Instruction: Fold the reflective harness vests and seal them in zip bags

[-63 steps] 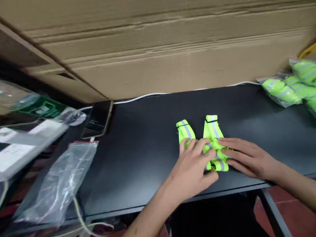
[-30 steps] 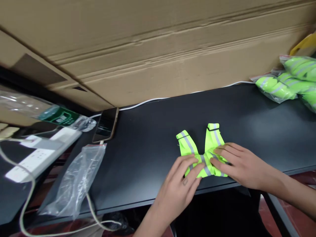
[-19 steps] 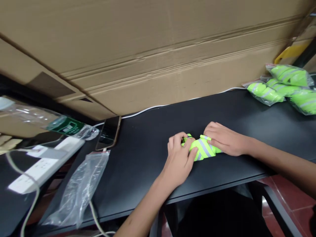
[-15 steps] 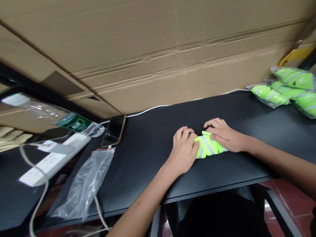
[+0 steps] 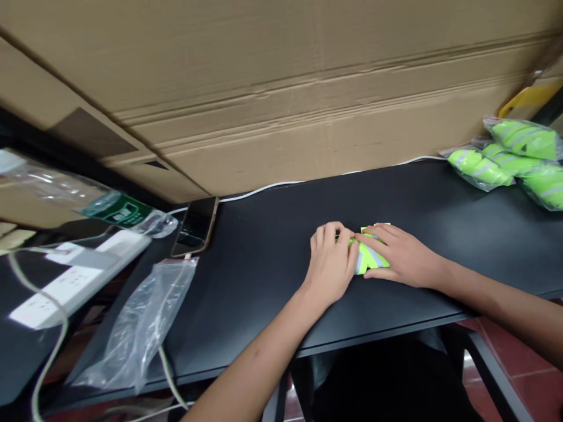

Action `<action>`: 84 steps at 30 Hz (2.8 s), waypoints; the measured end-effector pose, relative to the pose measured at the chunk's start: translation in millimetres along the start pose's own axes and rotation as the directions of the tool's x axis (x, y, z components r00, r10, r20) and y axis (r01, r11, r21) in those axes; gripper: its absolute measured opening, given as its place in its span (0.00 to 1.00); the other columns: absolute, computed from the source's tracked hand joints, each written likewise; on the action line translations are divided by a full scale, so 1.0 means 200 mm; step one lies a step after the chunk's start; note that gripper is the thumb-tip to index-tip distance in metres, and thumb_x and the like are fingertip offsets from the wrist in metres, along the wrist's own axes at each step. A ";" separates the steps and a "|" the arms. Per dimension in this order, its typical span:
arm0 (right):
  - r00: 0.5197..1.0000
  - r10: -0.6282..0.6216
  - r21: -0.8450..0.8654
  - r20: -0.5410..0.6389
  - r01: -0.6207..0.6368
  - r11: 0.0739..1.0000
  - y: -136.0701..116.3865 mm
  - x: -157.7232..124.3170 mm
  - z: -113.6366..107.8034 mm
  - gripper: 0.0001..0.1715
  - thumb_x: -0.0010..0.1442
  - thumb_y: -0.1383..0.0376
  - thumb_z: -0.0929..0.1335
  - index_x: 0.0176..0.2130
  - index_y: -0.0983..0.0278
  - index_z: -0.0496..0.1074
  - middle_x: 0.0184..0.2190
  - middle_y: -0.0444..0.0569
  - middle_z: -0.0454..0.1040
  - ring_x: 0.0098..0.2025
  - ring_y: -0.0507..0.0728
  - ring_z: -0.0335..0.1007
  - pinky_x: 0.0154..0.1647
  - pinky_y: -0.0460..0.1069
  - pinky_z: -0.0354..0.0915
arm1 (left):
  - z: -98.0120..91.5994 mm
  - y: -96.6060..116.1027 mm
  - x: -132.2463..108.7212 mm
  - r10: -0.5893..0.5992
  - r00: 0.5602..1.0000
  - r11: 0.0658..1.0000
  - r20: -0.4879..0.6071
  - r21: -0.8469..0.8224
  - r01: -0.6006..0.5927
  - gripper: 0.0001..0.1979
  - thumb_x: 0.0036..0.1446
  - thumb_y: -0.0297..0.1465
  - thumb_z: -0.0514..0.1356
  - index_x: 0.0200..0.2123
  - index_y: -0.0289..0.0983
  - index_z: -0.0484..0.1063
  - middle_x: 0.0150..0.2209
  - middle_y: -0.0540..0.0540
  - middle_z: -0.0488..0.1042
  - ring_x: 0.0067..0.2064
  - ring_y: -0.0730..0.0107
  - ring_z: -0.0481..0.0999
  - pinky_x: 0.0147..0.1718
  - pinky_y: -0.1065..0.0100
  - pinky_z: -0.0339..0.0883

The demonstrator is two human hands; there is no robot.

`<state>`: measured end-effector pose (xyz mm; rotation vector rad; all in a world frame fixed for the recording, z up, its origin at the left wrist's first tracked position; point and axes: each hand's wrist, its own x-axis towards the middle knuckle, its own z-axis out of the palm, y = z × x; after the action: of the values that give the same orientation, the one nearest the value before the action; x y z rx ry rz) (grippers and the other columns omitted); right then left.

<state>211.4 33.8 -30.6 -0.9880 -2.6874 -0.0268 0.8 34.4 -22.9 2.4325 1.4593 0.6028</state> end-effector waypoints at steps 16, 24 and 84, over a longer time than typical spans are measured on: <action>0.984 0.075 0.161 0.160 -0.101 0.982 -0.29 -0.24 -0.16 0.47 0.57 0.49 0.70 0.69 0.63 0.59 0.68 0.64 0.58 0.71 0.80 0.44 0.65 0.78 0.49 | -0.01 0.15 -0.47 0.154 0.971 0.938 -0.184 -0.281 -0.202 0.19 0.60 0.34 0.68 0.51 0.37 0.68 0.50 0.37 0.76 0.56 0.51 0.75 0.50 0.50 0.75; 0.998 0.003 -0.015 0.059 -0.002 1.000 -0.31 -0.24 -0.08 0.48 0.59 0.37 0.67 0.70 0.53 0.57 0.68 0.63 0.58 0.63 0.79 0.60 0.59 0.76 0.58 | 0.01 0.18 -0.51 0.148 0.967 0.937 -0.209 -0.284 -0.205 0.17 0.58 0.33 0.69 0.48 0.36 0.70 0.48 0.40 0.77 0.56 0.53 0.76 0.51 0.54 0.76; 0.996 0.034 -0.226 0.088 -0.013 0.974 -0.26 -0.11 -0.11 0.38 0.69 0.45 0.62 0.71 0.51 0.51 0.63 0.56 0.67 0.51 0.68 0.65 0.46 0.62 0.56 | 0.04 0.06 -0.20 -0.170 0.985 0.979 0.039 -0.109 0.174 0.13 0.71 0.37 0.45 0.51 0.39 0.64 0.57 0.37 0.67 0.62 0.52 0.63 0.62 0.44 0.52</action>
<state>199.3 -21.6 -12.0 -1.1109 -2.8014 -0.2952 -3.1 -5.5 -33.4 2.1935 1.5593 0.5911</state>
